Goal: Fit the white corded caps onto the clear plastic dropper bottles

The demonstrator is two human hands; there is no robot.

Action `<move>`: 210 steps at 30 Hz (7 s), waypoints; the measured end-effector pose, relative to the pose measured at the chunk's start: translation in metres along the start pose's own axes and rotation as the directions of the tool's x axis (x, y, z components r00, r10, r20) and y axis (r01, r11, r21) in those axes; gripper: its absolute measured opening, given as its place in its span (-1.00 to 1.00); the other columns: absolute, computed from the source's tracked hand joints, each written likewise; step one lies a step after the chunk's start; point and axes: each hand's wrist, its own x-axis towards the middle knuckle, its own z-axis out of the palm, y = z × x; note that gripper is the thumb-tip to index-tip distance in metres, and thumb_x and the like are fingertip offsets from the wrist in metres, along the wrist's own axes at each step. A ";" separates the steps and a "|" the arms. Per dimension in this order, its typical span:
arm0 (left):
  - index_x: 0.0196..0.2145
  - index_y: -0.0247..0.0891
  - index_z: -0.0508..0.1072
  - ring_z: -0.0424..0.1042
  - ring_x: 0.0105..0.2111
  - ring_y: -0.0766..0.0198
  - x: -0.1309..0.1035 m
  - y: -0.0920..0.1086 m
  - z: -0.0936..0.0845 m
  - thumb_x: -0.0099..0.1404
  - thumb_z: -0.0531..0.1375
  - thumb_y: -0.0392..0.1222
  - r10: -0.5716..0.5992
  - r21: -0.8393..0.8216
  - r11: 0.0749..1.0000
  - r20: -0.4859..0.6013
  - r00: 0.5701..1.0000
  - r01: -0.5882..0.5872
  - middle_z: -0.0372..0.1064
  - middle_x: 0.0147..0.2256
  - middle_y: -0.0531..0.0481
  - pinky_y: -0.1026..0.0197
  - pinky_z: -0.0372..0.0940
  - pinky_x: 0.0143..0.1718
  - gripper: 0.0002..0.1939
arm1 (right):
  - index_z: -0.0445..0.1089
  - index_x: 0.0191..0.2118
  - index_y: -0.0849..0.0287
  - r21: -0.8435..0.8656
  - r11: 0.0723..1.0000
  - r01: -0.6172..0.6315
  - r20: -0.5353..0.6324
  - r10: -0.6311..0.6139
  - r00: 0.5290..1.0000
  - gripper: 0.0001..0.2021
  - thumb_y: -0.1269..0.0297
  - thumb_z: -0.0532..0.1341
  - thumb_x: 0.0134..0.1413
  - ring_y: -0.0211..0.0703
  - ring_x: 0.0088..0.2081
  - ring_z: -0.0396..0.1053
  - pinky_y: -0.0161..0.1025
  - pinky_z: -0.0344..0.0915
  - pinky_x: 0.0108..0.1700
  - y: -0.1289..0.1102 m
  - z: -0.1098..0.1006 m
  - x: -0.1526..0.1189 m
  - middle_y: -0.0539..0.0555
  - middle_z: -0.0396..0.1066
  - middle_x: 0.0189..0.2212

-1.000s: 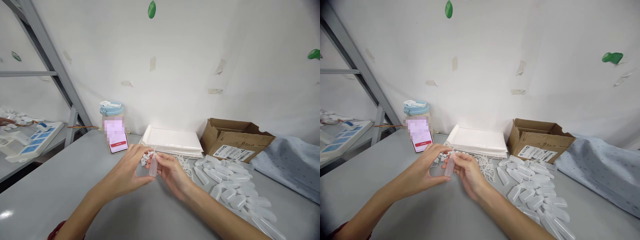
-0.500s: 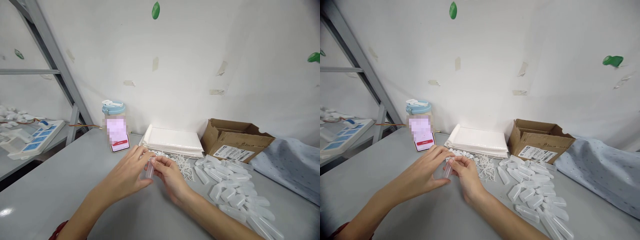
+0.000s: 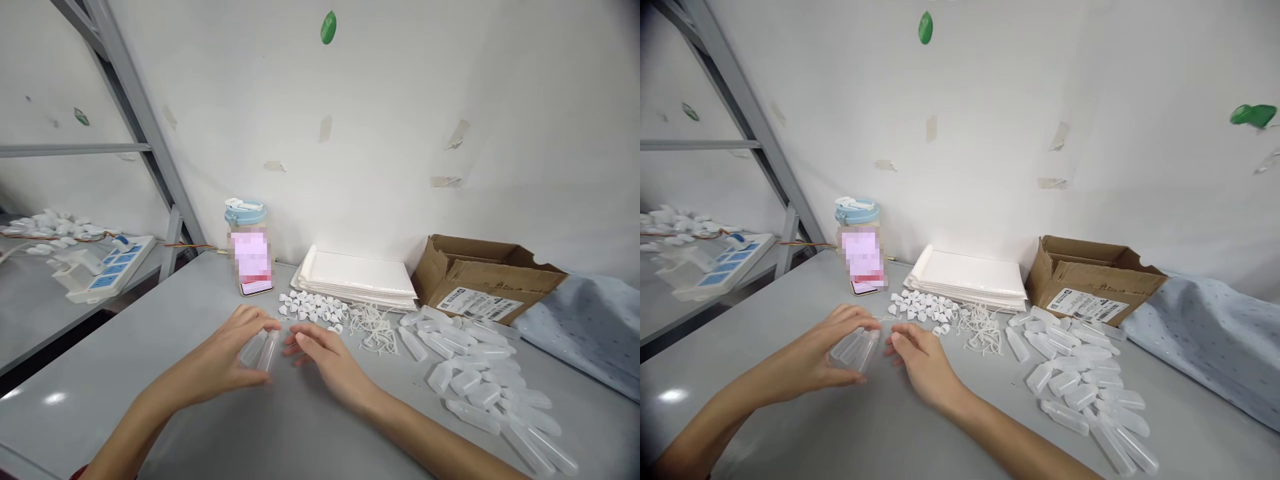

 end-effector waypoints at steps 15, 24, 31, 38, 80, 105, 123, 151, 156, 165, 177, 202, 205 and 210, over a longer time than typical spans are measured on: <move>-0.05 0.02 0.38 0.09 0.04 0.06 0.013 -0.019 -0.006 -0.04 0.37 -0.10 -0.111 0.082 0.991 0.112 0.987 0.102 0.15 -0.09 0.02 0.08 0.13 0.07 -0.44 | 0.34 -0.27 0.23 -0.227 0.970 0.089 -0.054 -0.103 0.993 -0.78 0.19 0.06 0.12 -0.19 -0.39 0.34 -0.27 0.19 -0.42 0.004 -0.004 0.000 0.10 0.38 -0.34; 0.02 0.00 0.32 0.10 0.04 0.06 0.013 -0.020 -0.001 -0.07 0.36 -0.08 -0.127 0.065 0.991 0.110 0.986 0.121 0.16 -0.07 0.02 0.12 0.17 0.03 -0.35 | 0.33 -0.28 0.22 -0.225 0.972 0.065 -0.103 -0.090 0.991 -0.85 0.29 0.07 0.10 -0.28 -0.47 0.29 -0.31 0.15 -0.44 -0.003 -0.007 -0.001 0.03 0.38 -0.40; 0.00 -0.01 0.34 0.11 0.04 0.04 0.013 -0.019 -0.002 -0.05 0.33 -0.06 -0.133 0.077 0.989 0.112 0.985 0.125 0.17 -0.05 0.01 0.10 0.18 0.02 -0.39 | 0.32 -0.29 0.21 -0.202 0.976 0.079 -0.142 -0.109 0.984 -0.86 0.28 0.11 0.04 -0.28 -0.50 0.28 -0.31 0.14 -0.47 -0.008 -0.015 0.002 0.01 0.38 -0.42; -0.03 -0.03 0.35 0.08 0.05 0.00 0.012 -0.027 -0.002 -0.06 0.34 -0.05 -0.097 0.064 0.994 0.092 0.991 0.091 0.15 -0.06 -0.02 0.05 0.15 0.03 -0.42 | 0.32 -0.31 0.19 -0.191 0.972 0.134 -0.166 -0.167 0.972 -0.85 0.23 0.12 0.02 -0.28 -0.50 0.27 -0.30 0.14 -0.48 -0.022 -0.023 0.002 0.02 0.39 -0.42; -0.27 -0.20 0.48 0.38 -0.31 0.11 0.007 -0.046 -0.012 0.23 0.03 0.15 -0.344 -0.092 0.937 -0.085 0.935 0.337 0.45 -0.33 0.00 0.22 0.24 -0.32 -0.59 | 0.33 -0.33 0.18 -0.211 0.964 0.163 -0.172 -0.201 0.964 -0.87 0.24 0.12 0.05 -0.28 -0.51 0.27 -0.31 0.14 -0.50 -0.023 -0.025 0.001 0.01 0.40 -0.44; -0.24 -0.27 0.44 0.40 -0.19 0.00 0.026 -0.034 -0.011 0.20 -0.01 0.09 -0.259 0.161 0.932 -0.330 0.908 0.324 0.45 -0.23 -0.15 0.09 0.29 -0.23 -0.57 | 0.36 -0.28 0.18 -0.497 0.865 0.073 -0.369 -0.287 0.884 -0.74 0.07 0.13 0.08 -0.23 -0.53 0.24 -0.28 0.16 -0.51 -0.034 -0.109 -0.066 0.02 0.36 -0.53; -0.23 -0.25 0.42 0.29 -0.12 0.08 0.096 0.066 0.062 0.31 0.03 -0.27 0.183 0.302 0.939 -0.031 0.983 -0.166 0.35 -0.23 -0.10 0.08 0.25 -0.15 -0.81 | 0.32 -0.18 0.18 -0.995 0.065 0.077 0.027 -0.564 0.825 -0.81 0.36 -0.02 0.27 -0.09 -0.26 0.38 -0.20 0.36 -0.31 -0.009 -0.163 -0.118 0.17 0.39 -0.26; -0.34 -0.23 0.39 0.27 -0.25 0.19 0.097 0.065 0.107 0.34 0.06 -0.32 0.397 0.191 0.913 -0.221 0.891 -0.360 0.32 -0.31 -0.02 0.13 0.27 -0.22 -0.86 | 0.35 -0.13 0.24 -0.991 -0.126 -0.046 0.049 -0.658 0.751 -0.72 0.59 -0.03 0.19 -0.02 -0.21 0.41 -0.04 0.12 -0.13 0.004 -0.140 -0.097 0.18 0.51 -0.21; -0.33 -0.22 0.39 0.33 -0.22 0.21 0.086 0.077 0.101 0.35 0.04 -0.28 0.312 -0.013 0.941 -0.360 0.879 -0.339 0.38 -0.28 -0.02 0.16 0.29 -0.20 -0.85 | 0.27 -0.05 0.17 -0.990 0.081 0.119 0.025 -0.717 0.697 -0.78 0.47 0.03 0.22 -0.07 -0.18 0.45 -0.11 0.30 -0.13 0.001 -0.127 -0.108 0.16 0.50 -0.18; -0.38 -0.19 0.46 0.38 -0.27 0.24 0.071 0.097 0.102 0.28 0.14 -0.26 0.201 -0.347 0.878 -0.361 0.911 -0.331 0.45 -0.31 0.01 0.20 0.27 -0.27 -0.89 | 0.25 -0.03 0.11 -0.838 0.513 0.187 -0.148 -0.543 0.827 -0.78 0.36 0.07 0.20 -0.14 -0.17 0.49 -0.22 0.45 -0.13 0.002 -0.102 -0.121 0.10 0.50 -0.18; -0.40 -0.19 0.48 0.40 -0.32 0.25 0.069 0.099 0.099 0.24 0.19 -0.21 0.194 -0.407 0.854 -0.329 0.924 -0.325 0.49 -0.34 0.03 0.18 0.29 -0.24 -0.91 | 0.23 -0.03 0.08 -0.784 0.603 0.148 -0.230 -0.503 0.833 -0.80 0.30 0.03 0.25 -0.15 -0.21 0.49 -0.26 0.44 -0.18 0.005 -0.098 -0.124 0.11 0.48 -0.23; -0.38 -0.15 0.53 0.40 -0.34 0.25 0.062 0.104 0.105 0.25 0.16 -0.16 0.137 -0.647 0.747 -0.079 0.987 -0.155 0.47 -0.38 0.06 0.22 0.31 -0.24 -0.86 | 0.14 0.19 -0.01 -0.746 0.587 0.315 -0.078 -0.547 0.834 -0.55 0.40 0.09 0.19 -0.12 -0.20 0.48 -0.21 0.48 -0.18 0.011 -0.092 -0.130 0.12 0.47 -0.14; -0.32 -0.12 0.53 0.38 -0.31 0.25 0.060 0.105 0.106 0.27 0.14 -0.15 0.162 -0.589 0.789 -0.072 0.984 -0.173 0.46 -0.32 0.04 0.20 0.28 -0.21 -0.84 | 0.14 0.17 -0.07 -0.756 0.573 0.316 -0.096 -0.575 0.813 -0.52 0.42 0.13 0.16 -0.16 -0.23 0.47 -0.26 0.47 -0.20 0.013 -0.093 -0.129 0.05 0.48 -0.20; -0.34 -0.12 0.51 0.34 -0.35 0.26 0.060 0.107 0.106 0.25 0.15 -0.13 0.127 -0.526 0.838 -0.068 0.990 -0.144 0.43 -0.34 0.05 0.22 0.25 -0.27 -0.86 | 0.19 0.11 0.00 -0.789 0.529 0.311 -0.079 -0.591 0.803 -0.57 0.42 0.19 0.13 -0.19 -0.32 0.45 -0.28 0.45 -0.24 0.014 -0.094 -0.129 0.03 0.44 -0.30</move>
